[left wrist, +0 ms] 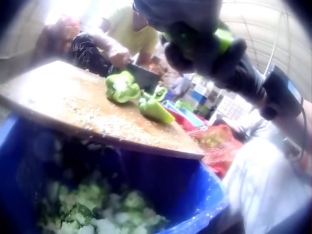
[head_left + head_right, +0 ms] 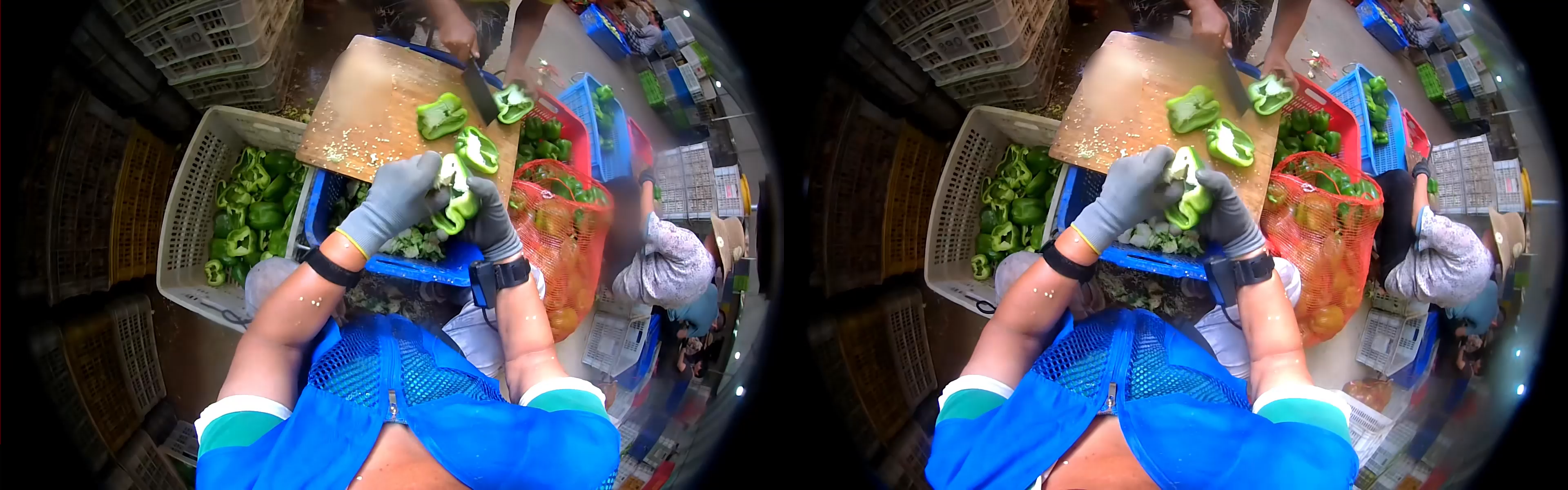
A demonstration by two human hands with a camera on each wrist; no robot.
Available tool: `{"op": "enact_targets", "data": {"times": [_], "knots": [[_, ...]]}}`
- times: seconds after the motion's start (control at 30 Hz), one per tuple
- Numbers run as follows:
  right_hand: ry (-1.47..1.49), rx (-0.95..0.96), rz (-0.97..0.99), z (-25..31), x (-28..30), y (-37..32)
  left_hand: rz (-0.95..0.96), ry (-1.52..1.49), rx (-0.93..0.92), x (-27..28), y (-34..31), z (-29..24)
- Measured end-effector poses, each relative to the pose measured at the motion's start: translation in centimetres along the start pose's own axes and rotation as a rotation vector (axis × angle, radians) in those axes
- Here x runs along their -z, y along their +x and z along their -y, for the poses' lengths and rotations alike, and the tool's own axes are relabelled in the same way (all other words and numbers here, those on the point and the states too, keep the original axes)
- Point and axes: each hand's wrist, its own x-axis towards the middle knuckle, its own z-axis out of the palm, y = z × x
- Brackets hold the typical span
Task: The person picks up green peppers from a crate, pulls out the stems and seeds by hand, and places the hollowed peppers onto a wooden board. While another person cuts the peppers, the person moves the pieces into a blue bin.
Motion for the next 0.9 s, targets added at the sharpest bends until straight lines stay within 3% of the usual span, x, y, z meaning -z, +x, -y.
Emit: {"op": "enact_targets", "data": {"times": [0.03, 0.17, 0.2, 0.3, 0.33, 0.43, 0.47, 0.5, 0.53, 0.6, 0.63, 0.67, 0.7, 0.73, 0.8, 0.83, 0.9], "knots": [[-0.011, 0.003, -0.02, -0.2, 0.4, -0.1, 0.007, 0.0, 0.025, 0.1, -0.1, 0.0], [0.012, -0.017, -0.023, -1.0, 2.8, -1.2, -0.036, -0.631, 0.3, 0.0, -0.4, 0.5], [0.047, -0.007, -0.01, -1.3, 3.3, -1.4, 0.011, -0.94, 0.47, 0.3, -0.5, 0.6], [0.007, 0.069, -0.069, -1.7, 4.1, -1.1, 0.086, -0.979, 0.593, 1.9, -0.3, 0.0], [0.014, 0.084, -0.042, -1.5, 4.2, -0.8, 0.029, -0.997, 0.574, 1.9, -0.1, 0.3], [0.13, 0.098, 0.166, 0.3, 4.0, 0.1, -0.253, -1.572, 0.916, 4.8, 0.3, 2.2], [0.16, 0.142, 0.194, 1.1, 4.7, 0.6, -0.301, -1.54, 0.88, 5.6, 0.1, 3.2], [0.133, 0.247, 0.183, 1.8, 5.2, 1.3, -0.155, -1.33, 0.82, 6.9, -0.1, 4.1], [0.107, 0.3, 0.053, 2.6, 5.1, 2.5, -0.047, -0.984, 0.541, 6.0, -0.4, 4.8], [0.011, 0.339, -0.136, 4.0, 2.8, 4.9, 0.343, -0.637, 0.562, 4.2, -1.1, 4.3], [-0.046, 0.32, 0.02, 3.7, -0.2, 5.6, 0.586, -0.41, 0.53, 4.7, -0.9, 2.2], [-0.196, 0.324, 0.004, 3.3, -1.9, 7.0, 0.718, -0.175, 0.342, 4.0, -1.1, 1.2], [-0.343, 0.327, -0.013, 3.2, -2.6, 8.2, 0.585, -0.118, 0.105, 2.7, -2.5, 1.5], [-0.676, 0.255, -0.152, 4.0, -1.6, 9.7, 0.669, -0.055, 0.156, 2.6, -2.4, 1.3], [-1.567, 0.078, -0.648, 5.3, 0.8, 13.7, 0.834, 0.098, 0.257, 3.0, -1.3, 0.7], [-1.998, -0.006, -0.904, 4.9, 3.5, 15.6, 0.8, 0.132, 0.262, 3.1, -0.9, 0.7], [-2.404, 0.307, -0.998, 2.1, 7.9, 17.4, 0.724, 0.215, 0.328, 3.7, -1.0, 1.1]]}}
